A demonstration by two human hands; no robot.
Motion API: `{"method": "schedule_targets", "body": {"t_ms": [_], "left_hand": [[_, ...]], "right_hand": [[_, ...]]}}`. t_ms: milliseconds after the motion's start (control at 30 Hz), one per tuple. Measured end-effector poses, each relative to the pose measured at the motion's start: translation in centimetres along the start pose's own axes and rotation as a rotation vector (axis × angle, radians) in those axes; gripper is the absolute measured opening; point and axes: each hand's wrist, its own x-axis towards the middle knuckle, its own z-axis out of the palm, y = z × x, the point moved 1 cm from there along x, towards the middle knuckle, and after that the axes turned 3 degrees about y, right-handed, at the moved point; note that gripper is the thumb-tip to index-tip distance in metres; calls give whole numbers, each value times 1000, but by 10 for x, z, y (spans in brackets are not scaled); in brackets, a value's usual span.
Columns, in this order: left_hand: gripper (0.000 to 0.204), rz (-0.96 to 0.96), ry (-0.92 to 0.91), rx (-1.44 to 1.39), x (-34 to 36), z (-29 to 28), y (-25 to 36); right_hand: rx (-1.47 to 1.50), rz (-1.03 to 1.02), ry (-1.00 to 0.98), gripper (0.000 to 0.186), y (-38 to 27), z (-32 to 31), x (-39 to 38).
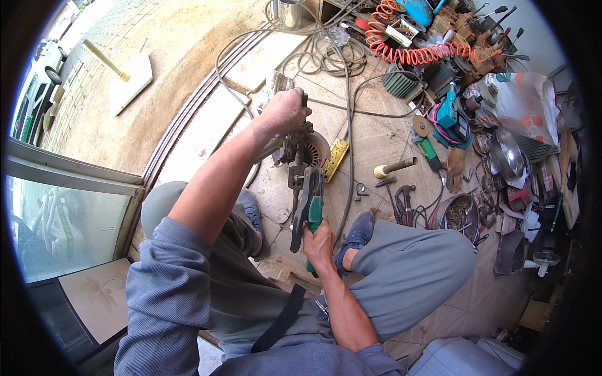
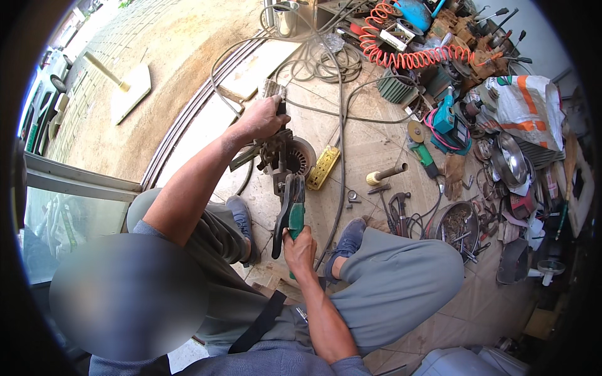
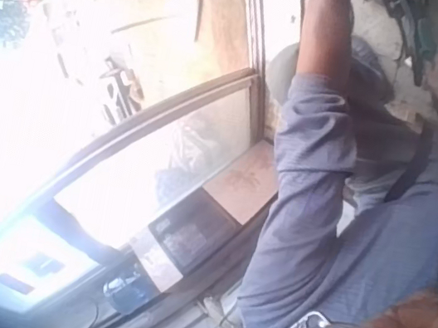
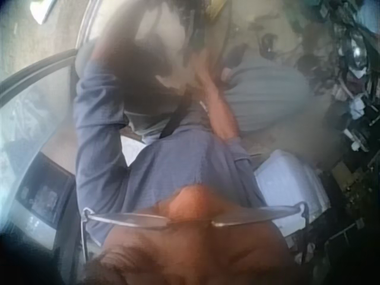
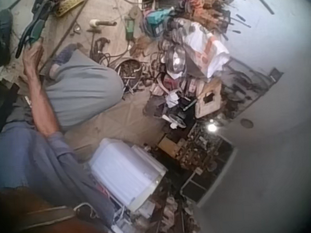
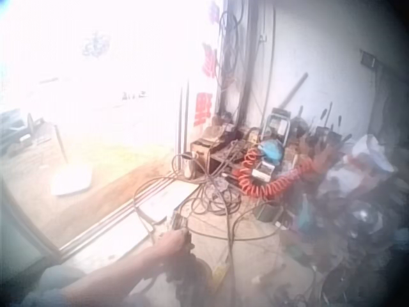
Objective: The person sits on the floor and welds a metal rod clamped in a vise using a handheld welding torch. They repeatedly position the torch, create an arc, and weld along the rod, then inspect the weld and hammer the area.
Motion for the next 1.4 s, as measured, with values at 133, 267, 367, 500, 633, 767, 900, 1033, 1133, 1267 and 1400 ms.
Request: {"method": "schedule_targets", "body": {"t_ms": [133, 267, 367, 500, 633, 767, 900, 1033, 1133, 1267, 1400], "left_hand": [[37, 4, -4, 0, 1, 0, -2], [37, 18, 5, 3, 4, 2, -2], [37, 9, 8, -2, 4, 2, -3], [37, -2, 8, -10, 5, 2, -3], [37, 3, 1, -3, 6, 1, -2], [38, -4, 6, 9, 6, 2, -5], [38, -14, -10, 12, 6, 2, -3], [38, -18, -3, 17, 6, 2, -4], [38, -17, -9, 26, 6, 0, -1], [38, -19, -9, 25, 5, 0, -3], [39, -25, -24, 33, 4, -1, 0]], "right_hand": [[-9, 0, -1, 31, 0, 1, 0], [-8, -1, 3, 31, 4, 2, 1], [-18, 16, -10, 32, 5, 2, 2], [-46, 9, -9, 32, 4, 3, 1], [-5, 18, 15, 32, 2, 1, 0], [-20, 15, -3, 31, 1, 1, 1], [-47, -25, 8, 30, 3, 1, 1], [-47, -24, -14, 30, 2, 0, 1], [-46, -15, -9, 30, 0, -2, 1], [-52, -34, -1, 29, -2, -3, 0], [-55, -12, 8, 29, -2, -3, 0]]}}
